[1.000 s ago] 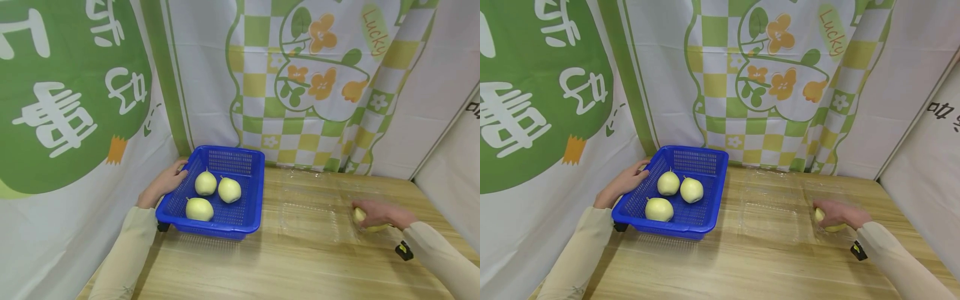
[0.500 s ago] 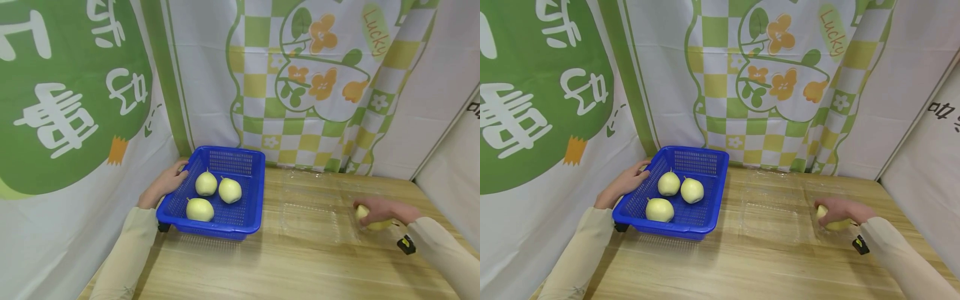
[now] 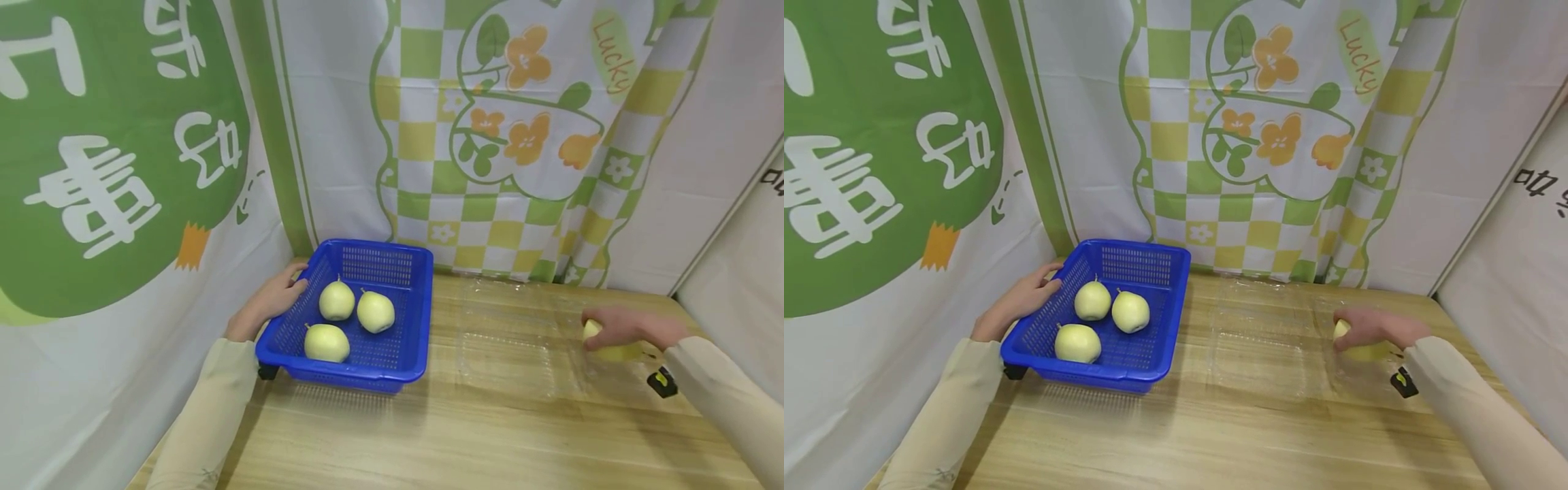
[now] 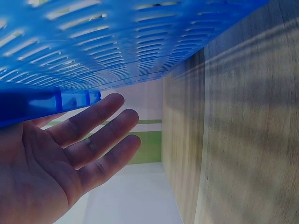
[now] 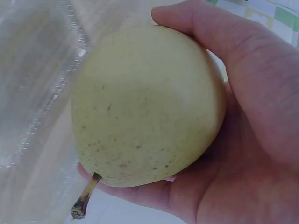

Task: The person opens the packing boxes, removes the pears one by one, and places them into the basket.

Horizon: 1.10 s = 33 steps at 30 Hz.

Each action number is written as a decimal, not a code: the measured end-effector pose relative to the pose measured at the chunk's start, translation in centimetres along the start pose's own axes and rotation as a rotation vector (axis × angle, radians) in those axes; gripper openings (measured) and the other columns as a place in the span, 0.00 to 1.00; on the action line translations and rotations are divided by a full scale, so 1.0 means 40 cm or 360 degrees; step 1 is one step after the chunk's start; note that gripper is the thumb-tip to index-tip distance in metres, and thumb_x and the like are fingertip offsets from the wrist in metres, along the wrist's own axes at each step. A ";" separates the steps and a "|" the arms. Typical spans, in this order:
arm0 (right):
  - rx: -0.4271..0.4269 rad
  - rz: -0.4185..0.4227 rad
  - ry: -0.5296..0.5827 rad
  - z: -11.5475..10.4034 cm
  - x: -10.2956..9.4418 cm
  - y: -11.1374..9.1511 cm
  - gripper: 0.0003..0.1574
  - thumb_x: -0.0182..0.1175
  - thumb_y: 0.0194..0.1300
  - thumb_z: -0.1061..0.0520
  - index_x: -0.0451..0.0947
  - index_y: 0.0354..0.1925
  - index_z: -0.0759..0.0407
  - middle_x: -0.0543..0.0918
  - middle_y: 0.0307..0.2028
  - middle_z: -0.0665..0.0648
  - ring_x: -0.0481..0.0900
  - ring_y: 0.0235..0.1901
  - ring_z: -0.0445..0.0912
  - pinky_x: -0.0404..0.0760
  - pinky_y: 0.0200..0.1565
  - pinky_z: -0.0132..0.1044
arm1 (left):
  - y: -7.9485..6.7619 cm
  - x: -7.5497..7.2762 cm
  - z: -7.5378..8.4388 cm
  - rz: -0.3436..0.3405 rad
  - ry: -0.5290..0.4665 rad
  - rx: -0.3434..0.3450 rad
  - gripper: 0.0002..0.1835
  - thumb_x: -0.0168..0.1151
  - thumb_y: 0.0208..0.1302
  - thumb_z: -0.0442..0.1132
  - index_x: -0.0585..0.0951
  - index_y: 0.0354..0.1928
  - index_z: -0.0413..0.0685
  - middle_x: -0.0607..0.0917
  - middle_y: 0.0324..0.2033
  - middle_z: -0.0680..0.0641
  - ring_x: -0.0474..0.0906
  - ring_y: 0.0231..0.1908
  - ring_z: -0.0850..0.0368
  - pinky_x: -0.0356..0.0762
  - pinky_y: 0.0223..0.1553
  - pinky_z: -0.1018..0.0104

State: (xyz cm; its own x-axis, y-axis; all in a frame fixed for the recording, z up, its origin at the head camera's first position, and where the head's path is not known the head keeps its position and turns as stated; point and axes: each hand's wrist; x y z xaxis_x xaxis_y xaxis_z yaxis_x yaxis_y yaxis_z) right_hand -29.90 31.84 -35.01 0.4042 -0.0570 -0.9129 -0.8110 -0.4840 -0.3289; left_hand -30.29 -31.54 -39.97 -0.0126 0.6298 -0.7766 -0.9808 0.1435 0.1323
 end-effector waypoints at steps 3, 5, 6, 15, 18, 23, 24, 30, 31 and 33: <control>0.0024 -0.0041 -0.0025 -0.012 -0.013 0.010 0.20 0.62 0.54 0.46 0.70 0.38 0.57 0.72 0.30 0.52 0.69 0.29 0.44 0.67 0.30 0.39 | -0.001 0.000 -0.001 0.0000 0.0001 -0.0007 0.26 0.41 0.72 0.48 0.57 0.69 0.51 0.69 0.61 0.35 0.68 0.57 0.35 0.64 0.55 0.39; 0.0051 -0.0076 -0.0025 -0.022 -0.022 0.018 0.21 0.62 0.55 0.45 0.69 0.38 0.57 0.73 0.32 0.53 0.70 0.31 0.46 0.68 0.31 0.41 | 0.000 0.001 -0.001 -0.0001 -0.0001 -0.0007 0.26 0.41 0.72 0.48 0.57 0.69 0.52 0.69 0.61 0.35 0.68 0.57 0.35 0.64 0.55 0.39; 0.0043 -0.0080 -0.0036 -0.027 -0.027 0.022 0.22 0.61 0.56 0.45 0.69 0.39 0.58 0.74 0.33 0.53 0.71 0.33 0.46 0.69 0.32 0.42 | 0.001 0.001 0.000 -0.0001 -0.0004 -0.0003 0.26 0.41 0.71 0.49 0.58 0.68 0.52 0.69 0.61 0.35 0.68 0.58 0.36 0.63 0.55 0.39; 0.0075 -0.0046 -0.0126 -0.082 -0.066 0.060 0.43 0.60 0.56 0.38 0.65 0.58 0.67 0.71 0.54 0.70 0.71 0.52 0.64 0.71 0.46 0.57 | 0.004 -0.001 0.004 -0.0003 -0.0028 0.0029 0.26 0.41 0.71 0.47 0.57 0.68 0.49 0.67 0.63 0.36 0.66 0.59 0.35 0.62 0.57 0.40; 0.0071 -0.0054 -0.0141 -0.107 -0.078 0.069 0.44 0.59 0.57 0.37 0.64 0.59 0.66 0.71 0.55 0.69 0.71 0.52 0.62 0.72 0.46 0.56 | 0.003 -0.001 -0.001 0.0012 -0.0022 0.0034 0.26 0.42 0.71 0.47 0.58 0.68 0.49 0.68 0.62 0.36 0.67 0.58 0.36 0.63 0.56 0.40; 0.0041 -0.0039 -0.0189 -0.149 -0.105 0.079 0.45 0.58 0.57 0.36 0.63 0.61 0.65 0.71 0.56 0.69 0.69 0.55 0.65 0.70 0.49 0.58 | 0.006 0.001 -0.006 0.0014 -0.0006 0.0047 0.26 0.42 0.71 0.47 0.58 0.68 0.49 0.67 0.63 0.36 0.67 0.58 0.35 0.63 0.56 0.40; 0.0038 -0.0043 -0.0192 -0.158 -0.109 0.081 0.45 0.58 0.57 0.36 0.63 0.61 0.65 0.71 0.56 0.69 0.68 0.56 0.65 0.70 0.49 0.59 | 0.006 0.001 -0.008 0.0010 -0.0007 0.0047 0.26 0.42 0.71 0.47 0.58 0.68 0.48 0.66 0.63 0.36 0.66 0.58 0.34 0.63 0.56 0.40; 0.0009 -0.0030 -0.0249 -0.211 -0.131 0.098 0.41 0.58 0.57 0.36 0.65 0.60 0.59 0.76 0.48 0.60 0.74 0.48 0.57 0.73 0.44 0.52 | 0.006 0.000 -0.012 0.0012 -0.0015 0.0052 0.26 0.43 0.71 0.46 0.58 0.68 0.48 0.66 0.63 0.35 0.66 0.59 0.34 0.62 0.57 0.39; 0.0005 -0.0017 -0.0251 -0.219 -0.134 0.101 0.40 0.59 0.56 0.37 0.65 0.59 0.58 0.77 0.45 0.57 0.75 0.46 0.54 0.73 0.42 0.50 | 0.006 0.000 -0.011 0.0012 -0.0010 0.0054 0.26 0.43 0.71 0.46 0.58 0.68 0.48 0.66 0.63 0.35 0.66 0.59 0.34 0.62 0.57 0.39; -0.0015 0.0011 -0.0241 -0.237 -0.140 0.104 0.38 0.59 0.56 0.38 0.66 0.58 0.57 0.76 0.42 0.53 0.74 0.43 0.50 0.72 0.40 0.46 | 0.009 0.002 -0.010 0.0011 -0.0007 0.0059 0.26 0.42 0.71 0.47 0.58 0.68 0.48 0.66 0.63 0.35 0.66 0.59 0.34 0.62 0.57 0.39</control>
State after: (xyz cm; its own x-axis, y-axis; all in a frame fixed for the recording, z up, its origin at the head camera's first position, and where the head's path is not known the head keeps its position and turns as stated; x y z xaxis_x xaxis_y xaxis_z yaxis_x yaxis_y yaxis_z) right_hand -31.54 21.85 -28.97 0.3295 0.0718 -0.9414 -0.8094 -0.4920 -0.3208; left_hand -30.72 -31.76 -40.23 -0.0182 0.6342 -0.7730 -0.9727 0.1675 0.1604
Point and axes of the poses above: each hand's wrist, its own y-axis towards the middle knuckle, its own x-axis out of the palm, z = x × y
